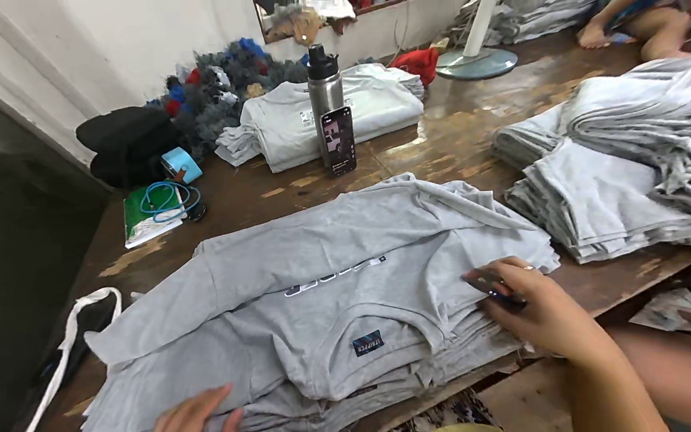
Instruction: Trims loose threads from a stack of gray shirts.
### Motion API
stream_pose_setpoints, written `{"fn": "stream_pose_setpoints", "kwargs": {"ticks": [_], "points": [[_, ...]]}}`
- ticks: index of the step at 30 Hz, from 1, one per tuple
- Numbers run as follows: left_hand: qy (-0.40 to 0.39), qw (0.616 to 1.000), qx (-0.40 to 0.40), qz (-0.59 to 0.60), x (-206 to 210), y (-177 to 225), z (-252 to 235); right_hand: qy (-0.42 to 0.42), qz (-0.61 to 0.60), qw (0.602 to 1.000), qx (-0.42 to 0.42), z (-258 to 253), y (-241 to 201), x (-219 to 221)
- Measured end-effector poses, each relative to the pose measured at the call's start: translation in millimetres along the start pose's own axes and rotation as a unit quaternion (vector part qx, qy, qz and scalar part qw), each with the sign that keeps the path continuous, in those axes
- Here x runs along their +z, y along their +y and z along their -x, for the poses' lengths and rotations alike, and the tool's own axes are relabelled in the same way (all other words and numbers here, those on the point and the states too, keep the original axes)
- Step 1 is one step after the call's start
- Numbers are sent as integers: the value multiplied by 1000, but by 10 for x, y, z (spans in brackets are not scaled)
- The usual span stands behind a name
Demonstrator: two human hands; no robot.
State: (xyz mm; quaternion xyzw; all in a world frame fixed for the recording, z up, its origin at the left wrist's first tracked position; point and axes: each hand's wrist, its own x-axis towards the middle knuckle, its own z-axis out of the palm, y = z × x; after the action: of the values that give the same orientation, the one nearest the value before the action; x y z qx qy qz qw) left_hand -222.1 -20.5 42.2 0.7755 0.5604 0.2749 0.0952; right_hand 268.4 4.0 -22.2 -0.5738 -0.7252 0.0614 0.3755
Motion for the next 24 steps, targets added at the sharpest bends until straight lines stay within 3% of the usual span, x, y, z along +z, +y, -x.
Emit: {"fn": "stream_pose_setpoints", "kwargs": {"ticks": [2, 6, 10, 13, 18, 21, 24], "points": [[0, 999, -10, -52, 171, -92, -66, 28, -37, 999, 12, 32, 124, 72], [38, 998, -22, -43, 291, -150, -59, 93, -137, 986, 14, -12, 89, 30], [100, 994, -8, -32, 20, -201, -182, 151, -165, 974, 40, -326, 113, -177], [134, 987, 2, -84, -293, -200, -599, 168, -146, 972, 70, -845, 143, -280], [126, 972, -101, -169, -431, -304, -1689, 135, -112, 981, 88, -1796, 248, -106], [52, 966, -153, -200, -91, -654, -2117, 67, -26, 987, 142, -2051, 513, 296], [4, 964, -208, -166, 311, -1040, -2148, -3, 1, 983, 185, -2042, 775, 574]]}}
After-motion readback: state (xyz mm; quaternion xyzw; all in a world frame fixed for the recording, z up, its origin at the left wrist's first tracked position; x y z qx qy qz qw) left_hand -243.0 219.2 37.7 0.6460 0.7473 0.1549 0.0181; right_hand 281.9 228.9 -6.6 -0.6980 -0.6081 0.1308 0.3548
